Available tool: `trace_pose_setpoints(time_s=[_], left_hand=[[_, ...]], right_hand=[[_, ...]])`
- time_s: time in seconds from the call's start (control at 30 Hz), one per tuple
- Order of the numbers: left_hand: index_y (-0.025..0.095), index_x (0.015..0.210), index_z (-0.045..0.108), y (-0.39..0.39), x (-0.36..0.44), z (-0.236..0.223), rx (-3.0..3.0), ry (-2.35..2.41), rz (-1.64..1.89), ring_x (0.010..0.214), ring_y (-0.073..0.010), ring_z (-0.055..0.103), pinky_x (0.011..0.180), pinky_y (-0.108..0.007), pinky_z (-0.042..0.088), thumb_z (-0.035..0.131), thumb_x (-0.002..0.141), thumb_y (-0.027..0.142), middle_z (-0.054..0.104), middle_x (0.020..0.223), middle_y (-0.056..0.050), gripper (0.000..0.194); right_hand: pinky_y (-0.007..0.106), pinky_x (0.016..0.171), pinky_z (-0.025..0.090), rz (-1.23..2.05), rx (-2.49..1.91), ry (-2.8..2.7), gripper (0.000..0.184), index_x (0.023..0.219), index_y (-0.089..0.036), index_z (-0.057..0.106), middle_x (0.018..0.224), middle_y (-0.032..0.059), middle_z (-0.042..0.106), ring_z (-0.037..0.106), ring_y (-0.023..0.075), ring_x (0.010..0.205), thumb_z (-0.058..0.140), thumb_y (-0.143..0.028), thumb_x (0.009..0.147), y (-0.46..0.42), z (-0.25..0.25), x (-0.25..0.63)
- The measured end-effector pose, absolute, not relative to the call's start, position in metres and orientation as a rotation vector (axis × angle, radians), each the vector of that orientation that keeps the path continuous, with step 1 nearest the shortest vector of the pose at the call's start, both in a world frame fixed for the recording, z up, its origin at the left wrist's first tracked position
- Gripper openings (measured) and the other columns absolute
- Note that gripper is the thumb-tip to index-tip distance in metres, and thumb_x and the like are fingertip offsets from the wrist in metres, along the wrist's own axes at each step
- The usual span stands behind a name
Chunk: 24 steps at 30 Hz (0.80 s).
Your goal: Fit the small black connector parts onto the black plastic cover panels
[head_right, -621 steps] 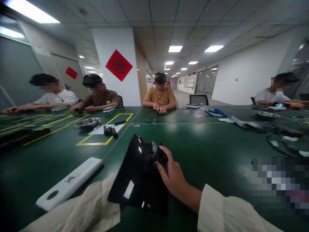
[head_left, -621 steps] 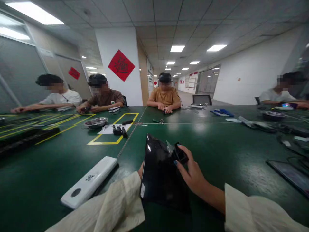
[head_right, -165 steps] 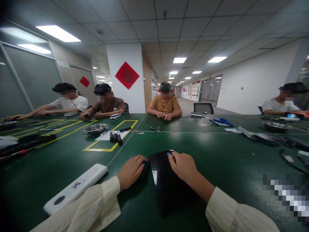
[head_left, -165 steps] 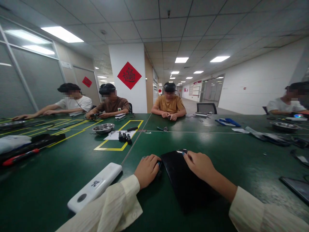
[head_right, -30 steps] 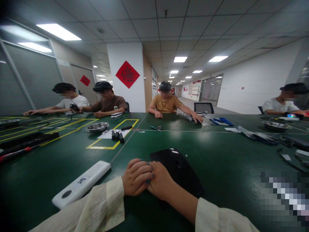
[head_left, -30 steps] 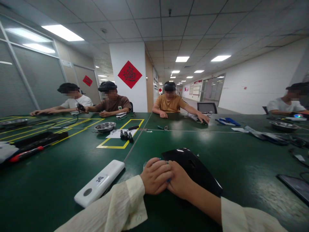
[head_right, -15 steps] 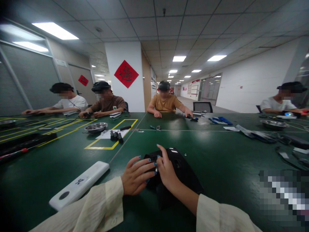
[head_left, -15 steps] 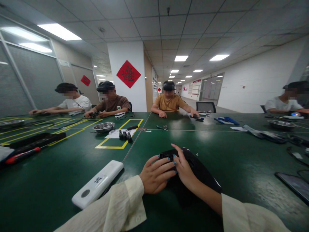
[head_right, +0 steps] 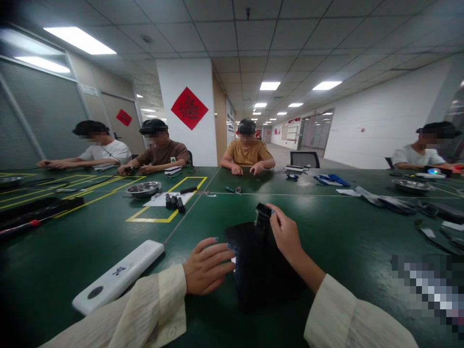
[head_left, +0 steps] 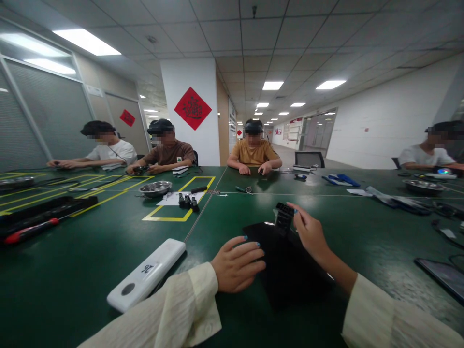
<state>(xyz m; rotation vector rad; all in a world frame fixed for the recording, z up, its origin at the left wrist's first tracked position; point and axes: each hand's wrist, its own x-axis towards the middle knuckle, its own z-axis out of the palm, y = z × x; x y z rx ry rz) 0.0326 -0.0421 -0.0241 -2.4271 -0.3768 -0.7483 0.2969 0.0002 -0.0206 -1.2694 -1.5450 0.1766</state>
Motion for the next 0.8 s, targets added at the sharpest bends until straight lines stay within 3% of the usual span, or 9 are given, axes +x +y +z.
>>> trace_pose_setpoints(time_s=[0.27,0.63,0.8], left_hand=[[0.024,0.100,0.064,-0.040,0.037,-0.026,-2.440,-0.345,-0.736,0.116,-0.0135,0.051,0.113,-0.033,0.020,0.049,0.086,0.028,0.068,0.110,0.004,0.021],[0.023,0.100,0.063,-0.039,0.039,-0.025,-2.508,-0.368,-0.660,0.114,-0.0149,0.052,0.108,-0.033,0.026,0.049,0.086,0.027,0.068,0.111,0.002,0.020],[0.023,0.099,0.063,-0.039,0.039,-0.023,-2.520,-0.359,-0.670,0.114,-0.0144,0.051,0.108,-0.032,0.025,0.050,0.084,0.026,0.068,0.109,0.003,0.019]], right_hand=[[0.025,0.053,0.041,-0.144,-1.354,-1.674,0.043,0.113,-0.017,0.066,0.069,0.0032,0.069,0.057,0.0144,0.052,0.038,-0.033,0.086,0.010,-0.026,0.314],[0.022,0.052,0.039,-0.646,-0.954,-1.820,0.033,0.095,-0.017,0.073,0.054,-0.0009,0.063,0.051,0.0093,0.044,0.044,-0.018,0.080,0.001,-0.030,0.312],[0.022,0.051,0.038,-0.653,-0.930,-1.872,0.034,0.096,-0.017,0.073,0.047,-0.0018,0.057,0.048,0.0095,0.041,0.044,-0.021,0.078,-0.004,-0.031,0.307]])
